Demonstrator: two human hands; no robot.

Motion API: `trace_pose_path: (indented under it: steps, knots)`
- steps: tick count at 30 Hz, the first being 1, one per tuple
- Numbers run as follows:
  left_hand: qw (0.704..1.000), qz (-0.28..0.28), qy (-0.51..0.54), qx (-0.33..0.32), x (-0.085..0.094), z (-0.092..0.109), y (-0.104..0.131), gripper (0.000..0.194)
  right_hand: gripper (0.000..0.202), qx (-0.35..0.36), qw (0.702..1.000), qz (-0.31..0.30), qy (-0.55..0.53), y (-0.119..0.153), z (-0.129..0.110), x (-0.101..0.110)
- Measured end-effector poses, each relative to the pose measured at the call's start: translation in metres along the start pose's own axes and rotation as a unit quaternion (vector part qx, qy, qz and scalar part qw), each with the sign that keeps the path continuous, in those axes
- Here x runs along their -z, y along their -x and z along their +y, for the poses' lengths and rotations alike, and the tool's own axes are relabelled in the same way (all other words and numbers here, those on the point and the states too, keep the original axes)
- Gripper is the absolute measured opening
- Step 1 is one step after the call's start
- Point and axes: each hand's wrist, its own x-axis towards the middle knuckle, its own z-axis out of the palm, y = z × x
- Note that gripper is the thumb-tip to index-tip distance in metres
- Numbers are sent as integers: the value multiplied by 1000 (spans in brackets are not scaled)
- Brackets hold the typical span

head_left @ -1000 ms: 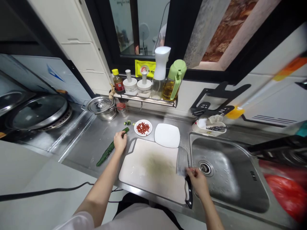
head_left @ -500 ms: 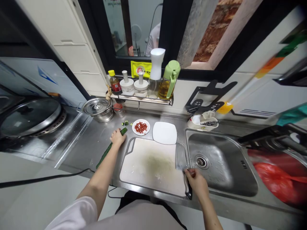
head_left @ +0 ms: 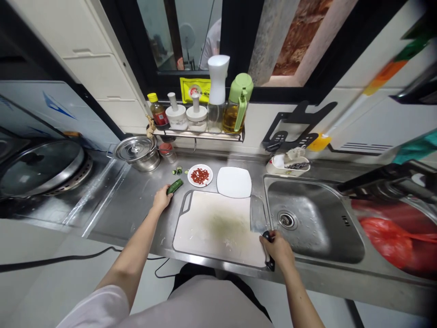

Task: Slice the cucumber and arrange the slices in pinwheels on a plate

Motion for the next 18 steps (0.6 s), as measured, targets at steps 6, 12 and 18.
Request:
trace_pose_path:
  steps: [6, 12, 18]
  knots:
    - [989, -57, 94, -102, 5, 10, 30, 44, 32, -4, 1000, 12, -4, 1, 3, 0]
    - [958, -115, 160, -209, -8, 41, 70, 44, 31, 8, 998, 10, -60, 10, 11, -1]
    - [940, -158, 132, -272, -28, 54, 92, 45, 17, 79, 993, 18, -90, 21, 13, -5]
